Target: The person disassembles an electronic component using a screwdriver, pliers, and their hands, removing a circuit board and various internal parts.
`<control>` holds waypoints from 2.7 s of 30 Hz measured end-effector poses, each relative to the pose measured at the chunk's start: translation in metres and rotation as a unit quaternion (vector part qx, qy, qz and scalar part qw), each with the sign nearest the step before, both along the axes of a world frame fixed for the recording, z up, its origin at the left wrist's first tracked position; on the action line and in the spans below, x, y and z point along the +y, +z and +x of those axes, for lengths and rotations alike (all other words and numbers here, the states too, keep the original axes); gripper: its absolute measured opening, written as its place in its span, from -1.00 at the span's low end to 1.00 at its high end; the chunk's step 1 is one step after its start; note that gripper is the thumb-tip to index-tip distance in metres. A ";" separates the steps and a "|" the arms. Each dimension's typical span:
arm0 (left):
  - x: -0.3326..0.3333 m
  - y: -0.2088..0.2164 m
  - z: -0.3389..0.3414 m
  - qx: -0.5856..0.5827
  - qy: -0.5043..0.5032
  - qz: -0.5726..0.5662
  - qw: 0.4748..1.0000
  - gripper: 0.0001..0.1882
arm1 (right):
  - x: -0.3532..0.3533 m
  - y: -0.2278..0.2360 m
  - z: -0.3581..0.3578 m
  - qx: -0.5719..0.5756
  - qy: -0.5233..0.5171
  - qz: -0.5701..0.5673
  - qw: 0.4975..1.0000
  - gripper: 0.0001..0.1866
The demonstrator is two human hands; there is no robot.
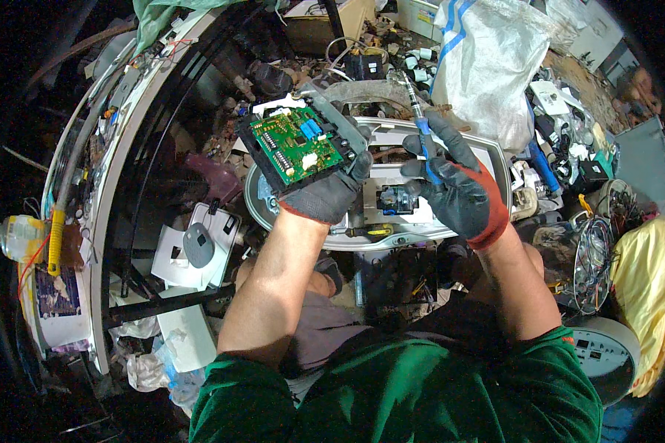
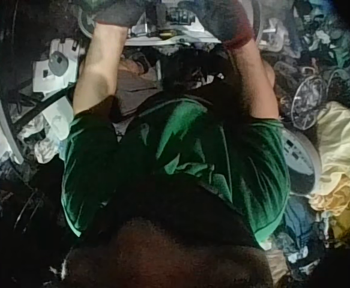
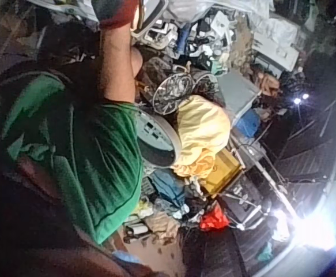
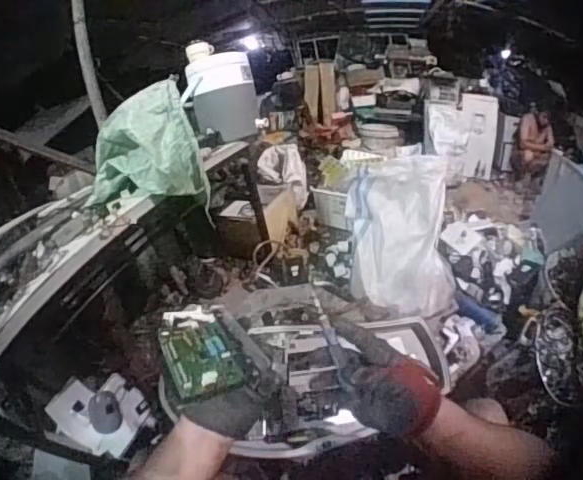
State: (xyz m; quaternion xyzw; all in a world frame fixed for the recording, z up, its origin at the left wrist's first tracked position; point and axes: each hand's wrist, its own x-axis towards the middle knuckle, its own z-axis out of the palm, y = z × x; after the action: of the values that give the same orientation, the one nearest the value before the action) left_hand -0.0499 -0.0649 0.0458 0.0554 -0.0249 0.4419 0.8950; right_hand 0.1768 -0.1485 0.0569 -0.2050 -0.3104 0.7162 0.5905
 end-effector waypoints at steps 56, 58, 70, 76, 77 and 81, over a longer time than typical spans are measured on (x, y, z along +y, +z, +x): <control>-0.020 0.019 0.011 0.117 -0.066 0.028 0.990 -0.46 | -0.021 0.018 -0.006 -0.176 0.006 0.020 0.984 -0.37; -0.021 0.019 0.011 0.125 -0.060 0.027 0.990 -0.47 | -0.022 0.015 -0.005 -0.167 0.004 0.016 0.986 -0.36; -0.031 0.012 0.008 0.192 -0.036 -0.001 0.981 -0.50 | -0.021 0.017 -0.008 -0.191 -0.003 0.029 0.981 -0.34; -0.022 0.002 0.009 0.226 -0.001 0.059 0.972 -0.55 | -0.017 0.012 -0.019 -0.224 -0.077 -0.010 0.972 -0.54; -0.017 0.001 0.007 0.267 0.031 0.068 0.961 -0.59 | -0.015 0.011 -0.021 -0.218 -0.082 -0.030 0.972 -0.59; -0.023 0.012 0.035 0.453 0.193 0.117 0.863 -0.62 | -0.011 0.013 -0.009 -0.202 -0.070 -0.085 0.973 -0.70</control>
State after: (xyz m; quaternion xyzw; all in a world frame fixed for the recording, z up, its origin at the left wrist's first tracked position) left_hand -0.0146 -0.0879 0.0577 0.3571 0.3427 0.5260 0.6916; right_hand 0.1680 -0.1598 0.0703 -0.4163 -0.3459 0.6403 0.5450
